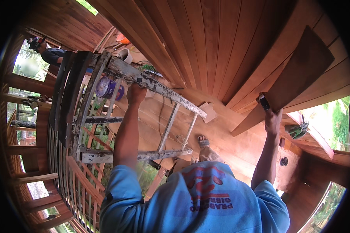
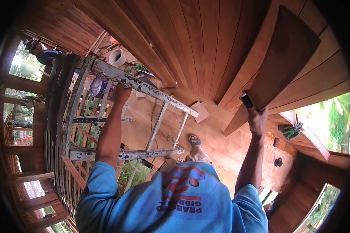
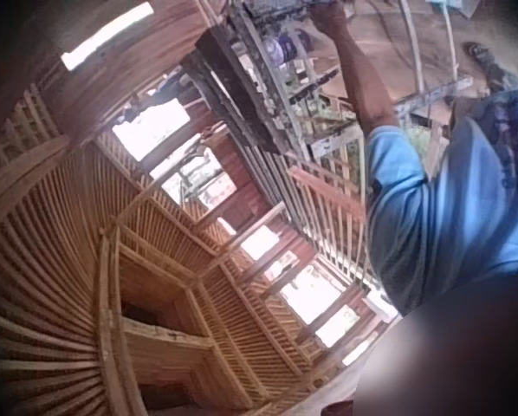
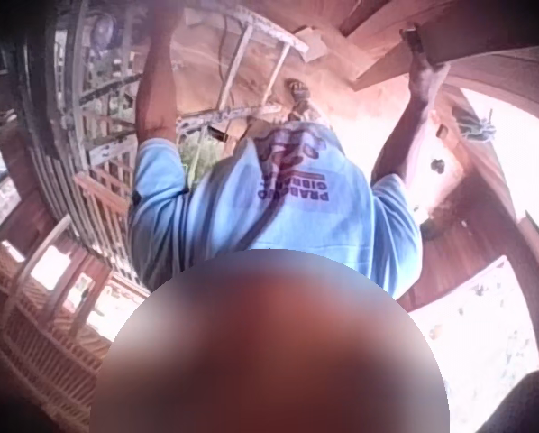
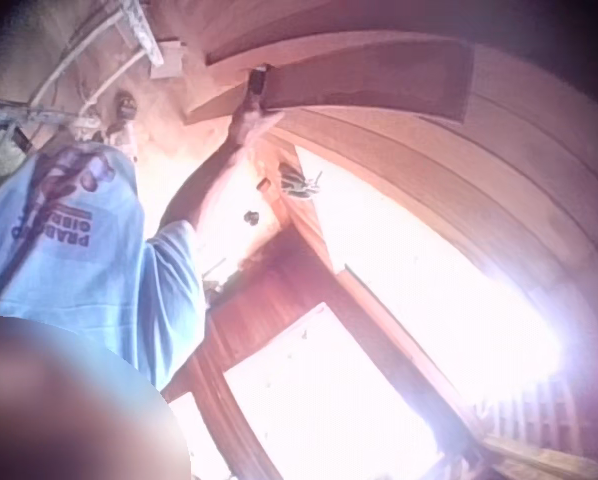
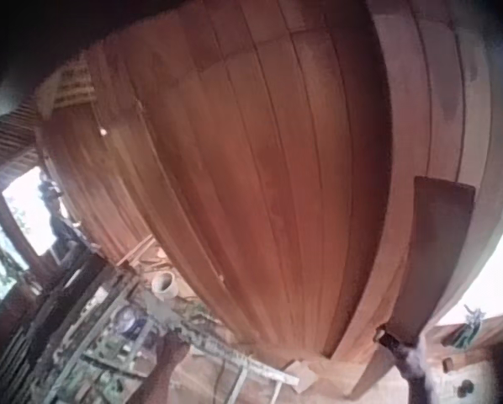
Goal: The person installs wooden panels on a curved wall using a nail gun and a metal ruler. They position each panel, align it with the ruler, and secure it with nails. The person also moves a ladder and walks across the wooden floor to access different areas.
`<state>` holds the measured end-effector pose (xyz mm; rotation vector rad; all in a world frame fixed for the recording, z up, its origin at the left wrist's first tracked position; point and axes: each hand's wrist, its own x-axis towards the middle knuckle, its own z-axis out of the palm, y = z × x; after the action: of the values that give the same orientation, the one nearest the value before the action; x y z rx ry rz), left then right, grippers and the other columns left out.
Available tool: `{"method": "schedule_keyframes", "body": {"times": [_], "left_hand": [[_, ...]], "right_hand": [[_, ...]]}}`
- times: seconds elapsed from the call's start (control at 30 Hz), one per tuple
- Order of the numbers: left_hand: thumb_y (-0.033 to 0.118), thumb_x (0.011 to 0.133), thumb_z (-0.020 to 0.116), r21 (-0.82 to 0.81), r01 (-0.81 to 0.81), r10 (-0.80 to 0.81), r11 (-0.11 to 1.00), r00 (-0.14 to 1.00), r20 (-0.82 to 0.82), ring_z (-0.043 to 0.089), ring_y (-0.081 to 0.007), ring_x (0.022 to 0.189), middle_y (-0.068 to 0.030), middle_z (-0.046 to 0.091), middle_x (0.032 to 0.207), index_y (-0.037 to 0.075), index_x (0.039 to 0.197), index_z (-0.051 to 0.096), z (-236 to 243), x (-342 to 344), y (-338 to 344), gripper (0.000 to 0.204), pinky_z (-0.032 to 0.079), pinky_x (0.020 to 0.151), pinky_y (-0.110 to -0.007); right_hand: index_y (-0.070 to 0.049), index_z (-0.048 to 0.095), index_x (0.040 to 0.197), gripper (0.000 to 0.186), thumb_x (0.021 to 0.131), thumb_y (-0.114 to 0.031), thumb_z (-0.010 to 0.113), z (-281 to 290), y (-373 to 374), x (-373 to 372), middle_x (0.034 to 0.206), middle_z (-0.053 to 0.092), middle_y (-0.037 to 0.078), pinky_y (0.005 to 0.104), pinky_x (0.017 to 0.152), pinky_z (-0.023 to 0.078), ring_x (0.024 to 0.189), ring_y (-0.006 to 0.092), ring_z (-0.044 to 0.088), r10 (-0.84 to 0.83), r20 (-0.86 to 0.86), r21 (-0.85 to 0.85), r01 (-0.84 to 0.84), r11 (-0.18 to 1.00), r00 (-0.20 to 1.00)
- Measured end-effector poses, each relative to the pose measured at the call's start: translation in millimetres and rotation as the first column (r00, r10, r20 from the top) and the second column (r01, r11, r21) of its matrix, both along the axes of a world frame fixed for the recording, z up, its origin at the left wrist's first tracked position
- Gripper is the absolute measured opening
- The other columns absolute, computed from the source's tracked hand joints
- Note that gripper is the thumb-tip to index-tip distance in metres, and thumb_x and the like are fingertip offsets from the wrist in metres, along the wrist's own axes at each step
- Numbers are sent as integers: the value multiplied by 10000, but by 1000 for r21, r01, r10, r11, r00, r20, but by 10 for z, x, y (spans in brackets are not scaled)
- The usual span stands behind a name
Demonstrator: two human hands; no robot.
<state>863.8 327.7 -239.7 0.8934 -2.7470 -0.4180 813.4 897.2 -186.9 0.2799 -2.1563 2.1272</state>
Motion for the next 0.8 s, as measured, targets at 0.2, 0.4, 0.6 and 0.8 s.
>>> {"method": "schedule_keyframes", "body": {"times": [0.2, 0.4, 0.6, 0.8], "left_hand": [[427, 796, 736, -28, -43, 45, 999, 996, 78, 661, -465, 1020, -266, 708, 1039, 38, 1022, 715, 74, 24, 129, 450, 522, 880, -556], [429, 832, 724, -62, -43, 48, 997, 996, 77, 664, -460, 1018, -253, 710, 1047, 73, 1128, 662, 169, 83, 214, 467, 524, 876, -564], [378, 839, 731, -71, -91, 94, 993, 995, 45, 651, -465, 998, -242, 708, 1025, 99, 1148, 665, 273, 43, 295, 421, 519, 817, -567], [379, 846, 725, -66, -80, 81, 995, 997, 17, 654, -471, 994, -240, 710, 1013, 89, 1139, 663, 328, 81, 350, 417, 522, 818, -570]], "right_hand": [[7, 710, 1145, 349, 844, -148, 625, 45, -317, -470, 925, 698, 34, 275, 670, 465, 733, 109, 575, -28, -13, -29, 28, 999, 1000], [-16, 745, 1071, 314, 827, -212, 717, 27, -877, -990, 829, 653, -11, 268, 574, 422, 669, 78, 524, -32, 65, -80, 38, 996, 997], [-27, 763, 996, 306, 824, -279, 786, 339, -1010, -1452, 748, 607, -34, 273, 558, 391, 658, 59, 496, 13, 40, -88, -9, 996, 999], [6, 694, 818, 315, 836, -296, 783, 54, -860, -1797, 668, 526, -39, 285, 508, 375, 608, 66, 475, 54, 98, -54, -49, 997, 994]]}}
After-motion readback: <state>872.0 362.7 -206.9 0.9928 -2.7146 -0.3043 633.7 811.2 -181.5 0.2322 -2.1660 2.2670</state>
